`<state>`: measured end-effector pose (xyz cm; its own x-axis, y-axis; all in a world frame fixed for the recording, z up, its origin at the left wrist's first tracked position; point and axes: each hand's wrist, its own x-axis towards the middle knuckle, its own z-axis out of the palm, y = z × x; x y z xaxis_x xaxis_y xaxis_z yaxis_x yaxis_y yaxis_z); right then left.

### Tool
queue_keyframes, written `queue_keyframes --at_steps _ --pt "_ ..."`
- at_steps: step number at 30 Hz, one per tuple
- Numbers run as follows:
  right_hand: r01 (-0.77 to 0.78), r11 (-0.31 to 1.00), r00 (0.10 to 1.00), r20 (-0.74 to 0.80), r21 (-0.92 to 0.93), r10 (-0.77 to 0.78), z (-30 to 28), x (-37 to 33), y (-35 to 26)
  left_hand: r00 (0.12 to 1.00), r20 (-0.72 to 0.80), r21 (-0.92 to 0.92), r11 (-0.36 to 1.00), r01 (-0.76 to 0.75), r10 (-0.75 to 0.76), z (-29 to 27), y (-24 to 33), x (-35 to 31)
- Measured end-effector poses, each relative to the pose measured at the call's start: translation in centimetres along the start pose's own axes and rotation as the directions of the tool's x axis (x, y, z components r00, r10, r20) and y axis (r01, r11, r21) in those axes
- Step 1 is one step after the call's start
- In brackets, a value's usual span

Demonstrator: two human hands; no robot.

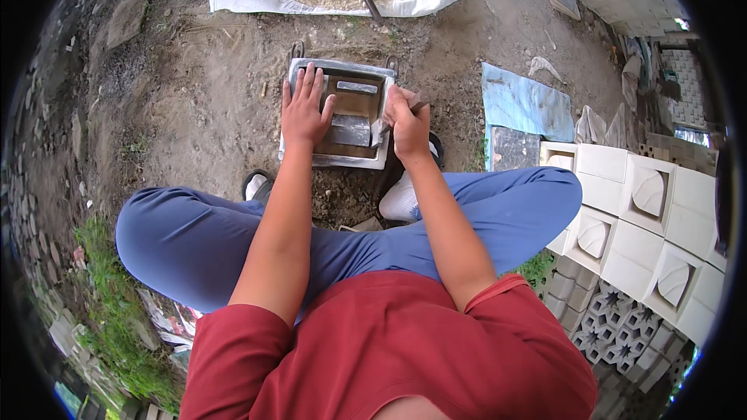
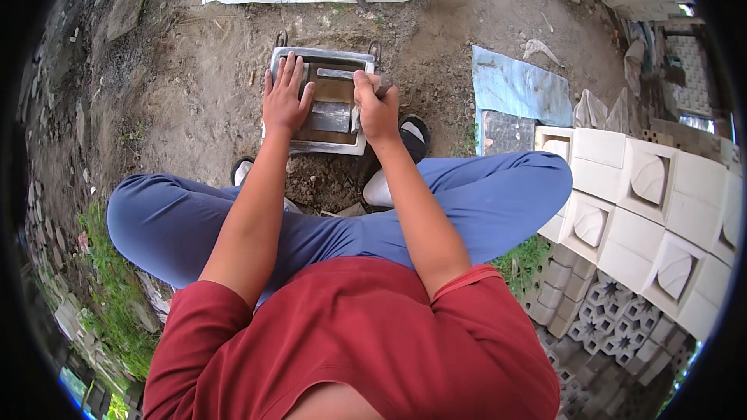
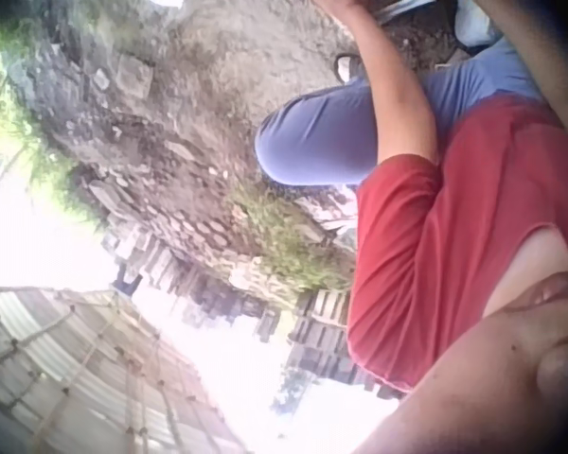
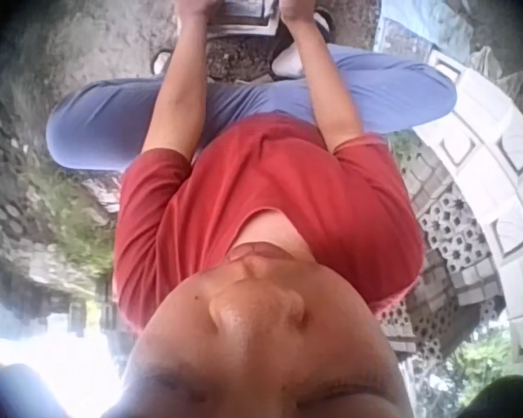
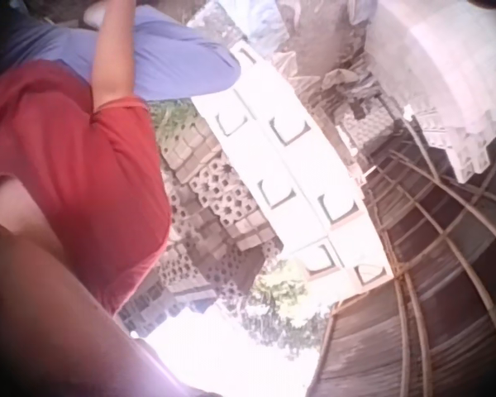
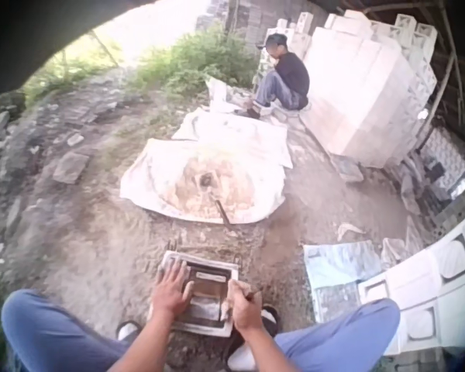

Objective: The person uses a wooden-handled brush to clean the internal surfaces of a metal brick mold, brushing away dry material from the corners and walls.

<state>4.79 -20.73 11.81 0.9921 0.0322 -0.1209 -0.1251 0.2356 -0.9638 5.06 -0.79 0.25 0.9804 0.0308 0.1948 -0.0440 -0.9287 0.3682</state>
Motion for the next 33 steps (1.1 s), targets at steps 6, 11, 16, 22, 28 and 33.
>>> queue_keyframes --at_steps 6,11,16,22,28,33 --pt "0.216 0.971 0.934 0.268 0.105 -0.237 0.4 -1.5 -7.9 0.999 -0.029 -0.004 1.000 -0.023 0.023 0.3 -0.6 -1.1" --pt "0.239 0.971 0.801 0.569 -0.016 -0.188 0.4 -2.8 -8.0 1.000 0.021 0.035 0.999 -0.002 0.001 -0.4 -1.0 -3.8" --pt "0.176 0.984 0.746 0.647 0.036 -0.157 -0.4 -3.2 -5.0 0.997 0.078 0.061 0.998 -0.011 0.006 -1.6 -0.7 -6.4" --pt "0.203 0.978 0.661 0.743 -0.043 -0.104 -0.7 -2.8 -2.9 0.996 0.086 0.060 0.998 0.020 -0.026 -2.7 -0.3 -6.6" --pt "0.230 0.970 0.663 0.743 -0.084 -0.093 -1.5 -1.6 -0.8 0.993 0.109 0.067 0.997 0.028 -0.035 -2.9 0.0 -6.1" --pt "0.134 0.990 0.720 0.691 -0.040 -0.070 -0.9 -2.4 -2.1 0.995 0.091 0.045 0.998 0.032 -0.036 -2.7 -0.2 -6.4"
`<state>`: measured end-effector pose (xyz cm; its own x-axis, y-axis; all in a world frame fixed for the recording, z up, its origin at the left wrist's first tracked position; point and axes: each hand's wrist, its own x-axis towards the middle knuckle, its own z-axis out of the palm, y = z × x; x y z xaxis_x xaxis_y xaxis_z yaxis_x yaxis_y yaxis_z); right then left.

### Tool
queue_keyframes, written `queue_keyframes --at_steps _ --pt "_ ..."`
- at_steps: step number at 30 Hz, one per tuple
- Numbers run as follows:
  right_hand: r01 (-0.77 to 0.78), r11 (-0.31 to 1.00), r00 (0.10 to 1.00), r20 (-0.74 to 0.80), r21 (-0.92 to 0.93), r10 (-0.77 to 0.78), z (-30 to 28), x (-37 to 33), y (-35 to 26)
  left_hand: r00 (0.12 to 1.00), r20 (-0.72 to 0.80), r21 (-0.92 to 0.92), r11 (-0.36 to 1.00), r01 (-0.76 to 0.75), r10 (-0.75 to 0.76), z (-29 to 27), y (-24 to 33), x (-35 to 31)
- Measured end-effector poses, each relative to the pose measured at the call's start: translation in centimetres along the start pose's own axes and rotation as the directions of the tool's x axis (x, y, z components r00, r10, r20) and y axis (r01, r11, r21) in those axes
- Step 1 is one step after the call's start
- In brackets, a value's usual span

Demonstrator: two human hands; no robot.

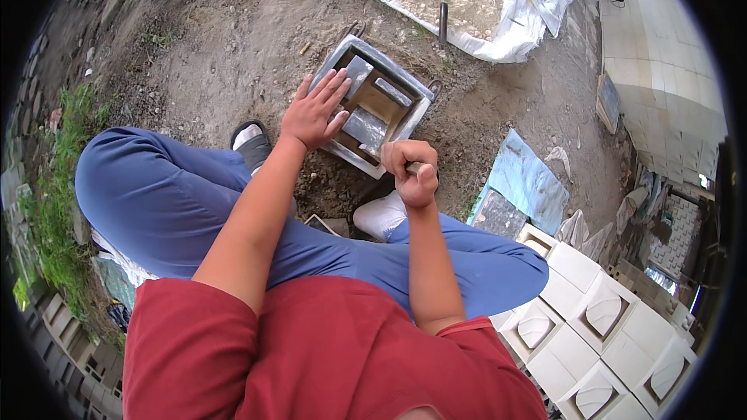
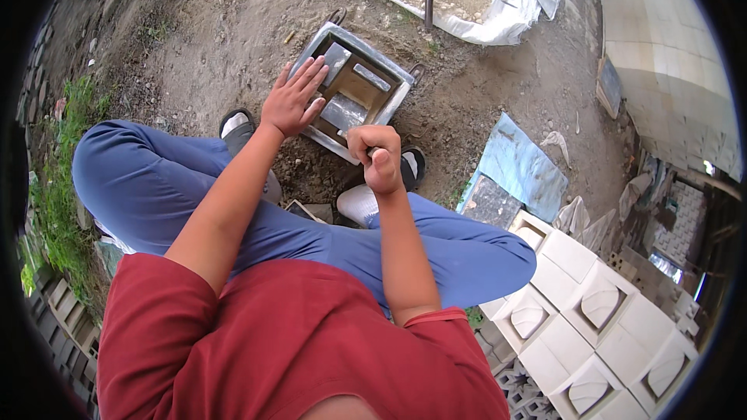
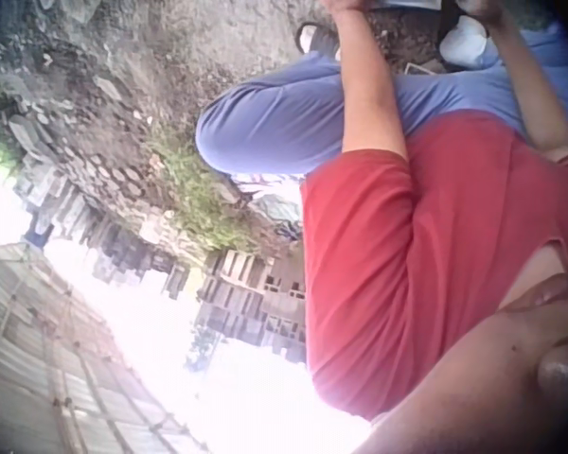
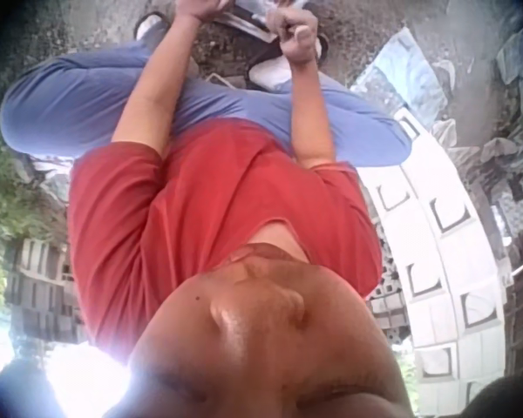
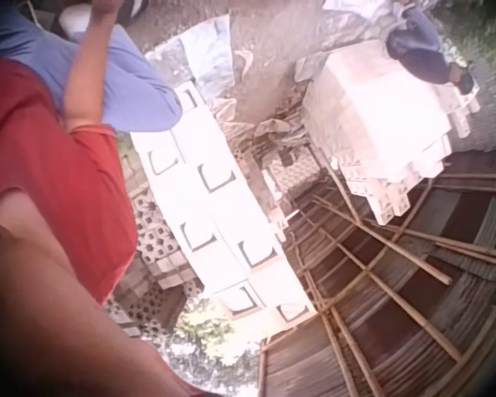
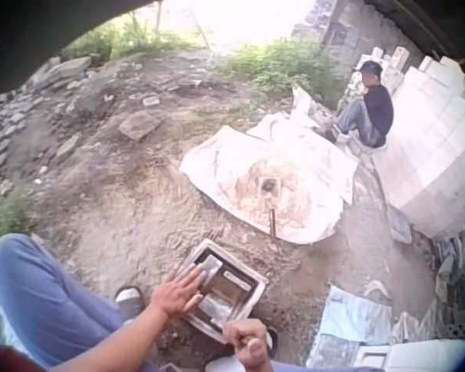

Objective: The person uses a wooden-handled brush to clean the internal surfaces of a metal brick mold, brushing away dry material from the corners and walls.

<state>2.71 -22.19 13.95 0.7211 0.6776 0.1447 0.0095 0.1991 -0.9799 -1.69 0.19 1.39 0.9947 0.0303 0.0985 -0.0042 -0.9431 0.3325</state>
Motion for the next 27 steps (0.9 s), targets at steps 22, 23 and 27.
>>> queue_keyframes --at_steps 22,23,27 --pt "0.096 0.982 0.995 -0.007 -0.164 -0.099 2.3 1.7 0.0 0.970 -0.123 -0.502 0.856 0.122 -0.210 1.4 -2.2 0.5" --pt "0.125 0.983 0.992 -0.011 -0.131 -0.127 2.4 1.6 -0.7 0.930 -0.146 -0.692 0.707 0.146 -0.336 2.1 -2.2 0.9" --pt "0.122 0.979 0.993 0.030 -0.161 -0.118 2.7 2.0 1.7 0.763 0.043 -0.416 0.683 0.600 -0.645 3.5 -4.7 1.8"
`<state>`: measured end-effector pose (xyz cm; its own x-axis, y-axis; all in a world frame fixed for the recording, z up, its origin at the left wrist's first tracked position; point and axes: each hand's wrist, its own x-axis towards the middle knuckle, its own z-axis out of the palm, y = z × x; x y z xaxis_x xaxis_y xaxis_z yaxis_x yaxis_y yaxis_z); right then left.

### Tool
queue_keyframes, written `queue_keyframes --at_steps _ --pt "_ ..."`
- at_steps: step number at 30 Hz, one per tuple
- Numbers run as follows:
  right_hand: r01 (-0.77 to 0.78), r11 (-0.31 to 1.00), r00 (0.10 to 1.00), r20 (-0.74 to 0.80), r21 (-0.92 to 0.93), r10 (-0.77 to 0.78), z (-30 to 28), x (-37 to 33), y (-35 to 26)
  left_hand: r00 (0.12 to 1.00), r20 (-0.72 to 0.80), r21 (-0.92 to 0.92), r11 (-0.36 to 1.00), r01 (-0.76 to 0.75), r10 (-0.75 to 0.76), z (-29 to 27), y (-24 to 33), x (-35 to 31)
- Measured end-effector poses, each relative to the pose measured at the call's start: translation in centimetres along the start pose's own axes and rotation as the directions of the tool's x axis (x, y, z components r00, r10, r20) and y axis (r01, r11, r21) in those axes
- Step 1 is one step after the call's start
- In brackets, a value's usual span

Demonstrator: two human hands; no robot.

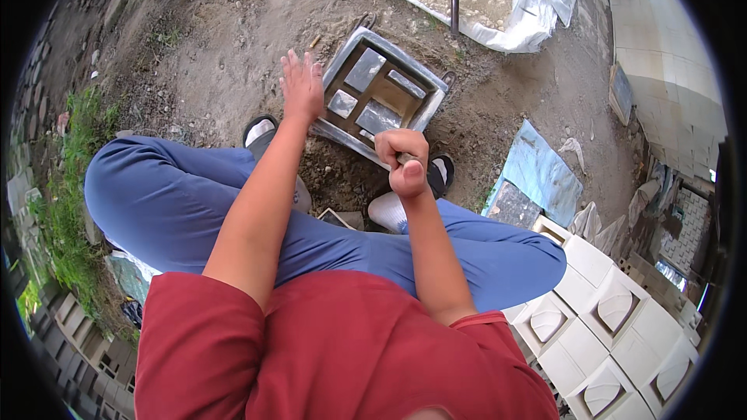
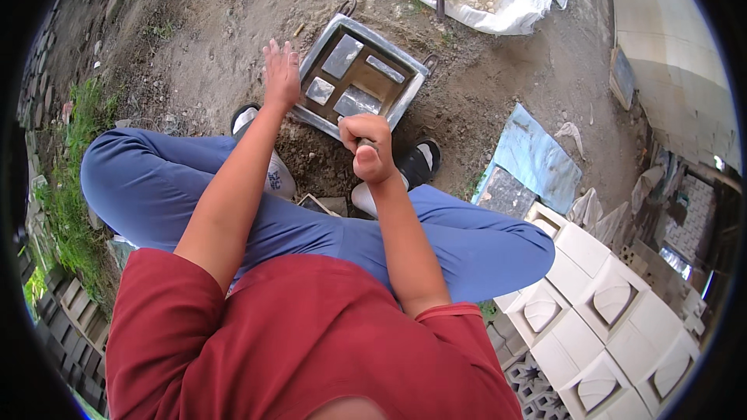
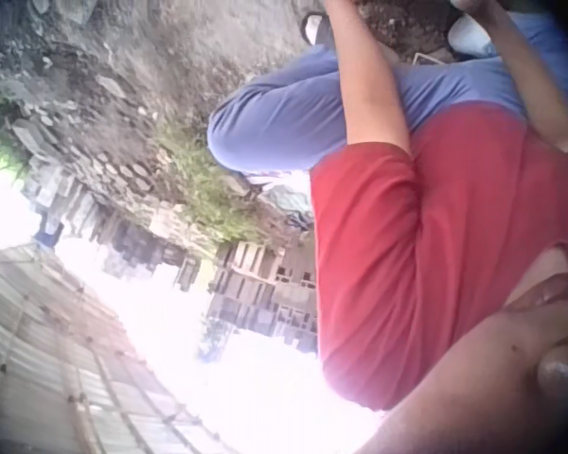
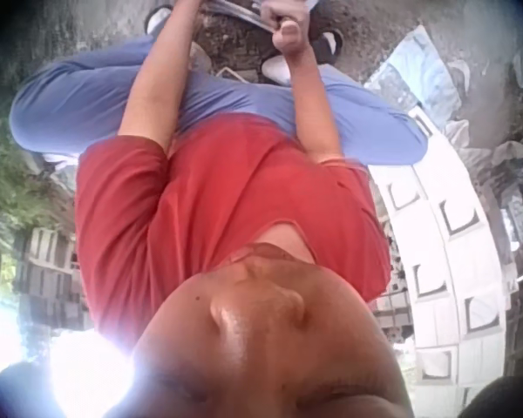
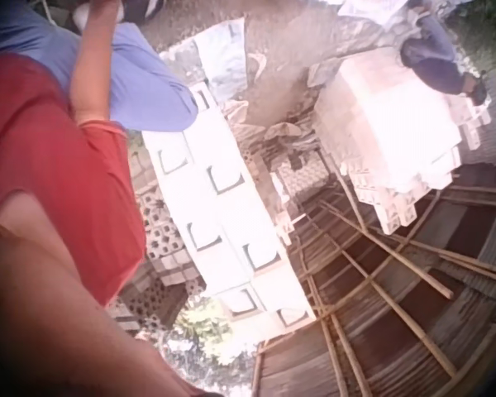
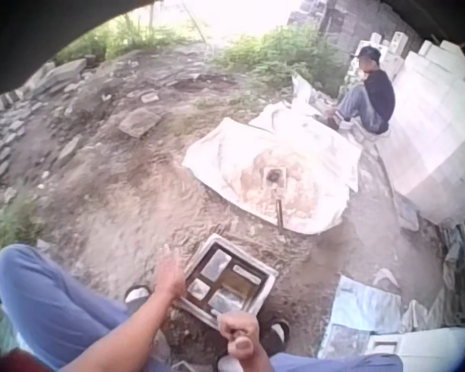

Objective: The person uses a wooden-handled brush to clean the internal surfaces of a metal brick mold, brushing away dry material from the corners and walls.

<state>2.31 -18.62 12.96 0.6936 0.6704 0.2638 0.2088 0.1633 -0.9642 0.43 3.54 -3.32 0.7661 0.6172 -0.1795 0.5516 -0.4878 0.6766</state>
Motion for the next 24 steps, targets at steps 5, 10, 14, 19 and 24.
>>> queue_keyframes --at_steps 5,10,14,19,24 --pt "-0.011 1.000 0.999 -0.031 -0.005 0.011 0.4 0.4 -1.5 0.999 -0.053 -0.194 0.981 -0.012 0.002 1.0 -1.2 1.0" --pt "-0.014 0.999 0.999 -0.041 0.034 0.015 0.8 1.1 0.7 0.985 -0.126 -0.430 0.901 0.055 -0.120 0.9 -1.3 1.1" --pt "0.005 0.999 0.999 -0.039 0.042 -0.004 1.3 1.9 -1.2 0.979 -0.136 -0.272 0.944 -0.186 0.153 0.9 -0.7 0.5" --pt "-0.036 0.999 0.999 -0.017 -0.015 0.036 1.6 2.5 1.3 1.000 0.019 -0.353 0.935 0.027 -0.021 -0.1 0.6 -0.1" --pt "-0.040 0.999 0.999 -0.013 0.022 0.040 2.2 2.5 0.7 1.000 -0.013 -0.316 0.949 0.010 -0.015 -0.7 1.3 0.0"
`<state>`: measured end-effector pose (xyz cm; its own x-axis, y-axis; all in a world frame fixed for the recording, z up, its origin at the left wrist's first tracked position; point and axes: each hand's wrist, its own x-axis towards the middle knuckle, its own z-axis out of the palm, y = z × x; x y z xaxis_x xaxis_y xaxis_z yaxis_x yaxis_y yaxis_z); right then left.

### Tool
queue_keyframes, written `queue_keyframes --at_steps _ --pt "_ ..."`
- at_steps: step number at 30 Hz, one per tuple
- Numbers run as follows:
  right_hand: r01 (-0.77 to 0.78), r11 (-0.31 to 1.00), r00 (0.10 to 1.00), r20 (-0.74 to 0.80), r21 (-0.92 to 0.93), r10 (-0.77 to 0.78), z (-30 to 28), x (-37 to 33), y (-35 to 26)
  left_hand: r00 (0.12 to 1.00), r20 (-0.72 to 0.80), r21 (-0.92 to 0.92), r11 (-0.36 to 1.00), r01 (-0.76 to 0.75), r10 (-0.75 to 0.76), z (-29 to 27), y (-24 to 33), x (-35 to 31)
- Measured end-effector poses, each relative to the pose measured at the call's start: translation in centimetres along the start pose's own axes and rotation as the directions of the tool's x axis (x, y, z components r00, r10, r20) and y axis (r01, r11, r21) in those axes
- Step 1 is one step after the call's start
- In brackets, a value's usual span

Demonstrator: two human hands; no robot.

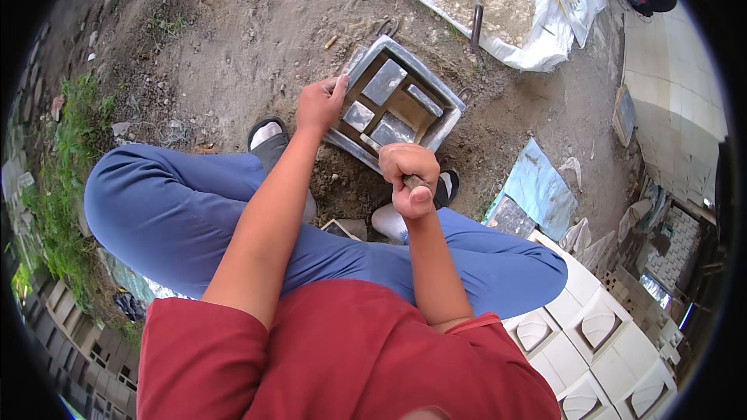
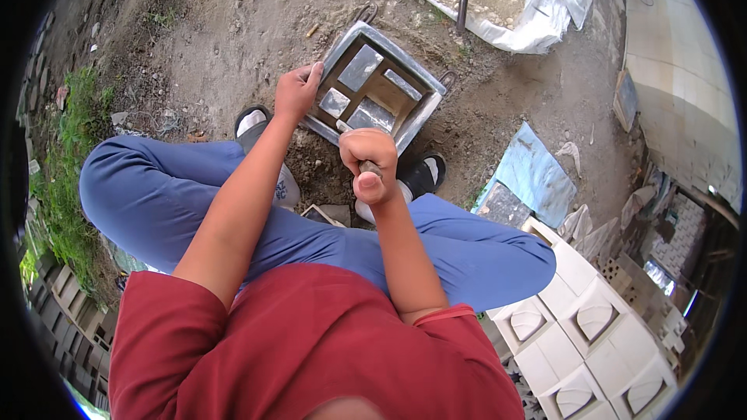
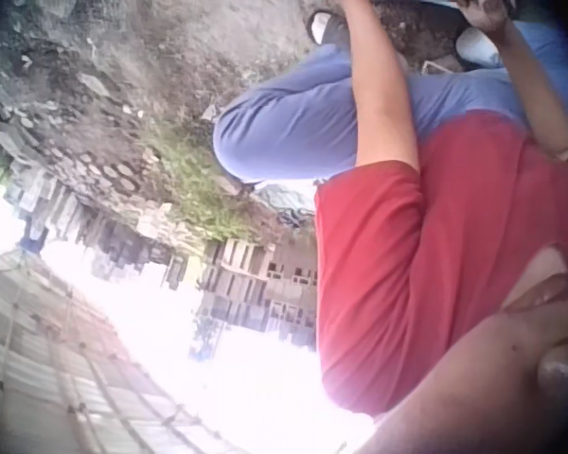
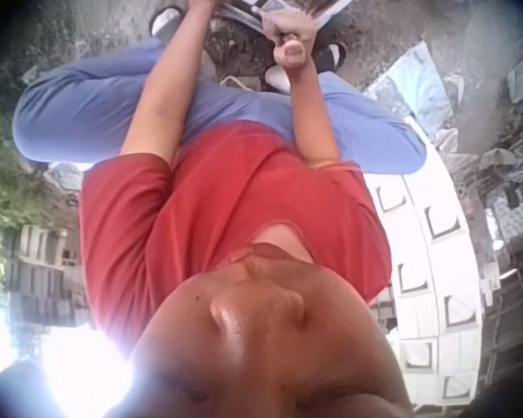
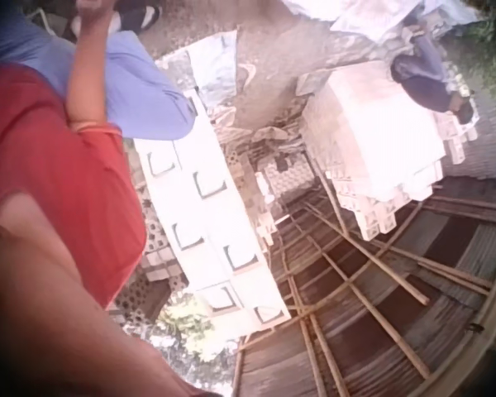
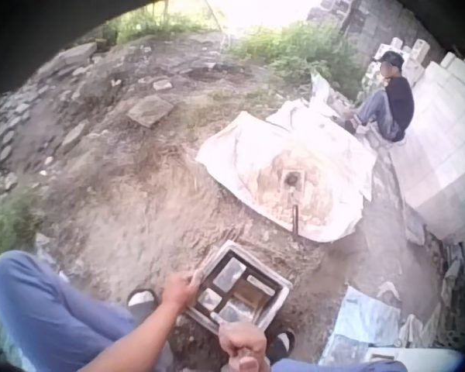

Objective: The person uses a wooden-handled brush to clean the internal surfaces of a metal brick mold, brushing away dry material from the corners and walls.

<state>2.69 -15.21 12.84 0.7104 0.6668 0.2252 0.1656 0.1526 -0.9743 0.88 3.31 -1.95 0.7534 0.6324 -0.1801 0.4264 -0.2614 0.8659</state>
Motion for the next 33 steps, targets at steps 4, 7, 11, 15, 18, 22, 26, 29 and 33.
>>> queue_keyframes --at_steps 4,7,11,15,18,22,26,29,33 --pt "-0.004 1.000 1.000 -0.010 -0.016 0.004 0.6 1.0 0.8 0.996 0.053 0.079 0.994 0.069 -0.074 -0.6 -0.3 -0.1" --pt "-0.007 0.998 0.999 -0.040 0.058 0.010 0.9 1.0 -0.9 0.993 0.007 0.010 0.993 0.117 -0.117 -0.5 -0.1 -0.1" --pt "-0.010 0.999 0.999 -0.051 0.032 0.012 1.0 1.4 0.7 0.992 0.022 -0.037 0.992 0.125 -0.124 -0.5 0.2 -0.2" --pt "-0.019 0.999 0.999 -0.031 0.044 0.020 1.6 1.4 -0.9 0.995 0.003 -0.010 0.994 0.105 -0.105 -0.6 -0.4 -0.1" --pt "0.016 1.000 1.000 -0.005 -0.006 -0.016 1.2 1.1 0.6 0.994 0.030 -0.050 0.993 0.111 -0.109 -0.3 0.7 -0.1" --pt "0.033 0.999 0.999 -0.013 0.012 -0.033 2.0 2.2 0.4 0.990 0.028 0.015 0.990 0.138 -0.138 -1.0 0.4 -0.3" --pt "0.045 0.990 0.999 0.004 0.134 -0.046 2.2 2.0 -1.1 0.995 0.017 -0.019 0.995 0.095 -0.094 -0.7 0.6 -0.5" --pt "0.069 0.994 0.997 0.024 0.088 -0.072 2.6 2.2 2.0 0.996 0.015 -0.032 0.996 0.088 -0.088 -0.4 0.4 -0.4" --pt "-0.007 0.995 1.000 0.008 0.097 0.007 3.2 2.6 -0.6 0.993 0.003 -0.066 0.990 0.121 -0.121 -0.4 -1.3 -0.4"
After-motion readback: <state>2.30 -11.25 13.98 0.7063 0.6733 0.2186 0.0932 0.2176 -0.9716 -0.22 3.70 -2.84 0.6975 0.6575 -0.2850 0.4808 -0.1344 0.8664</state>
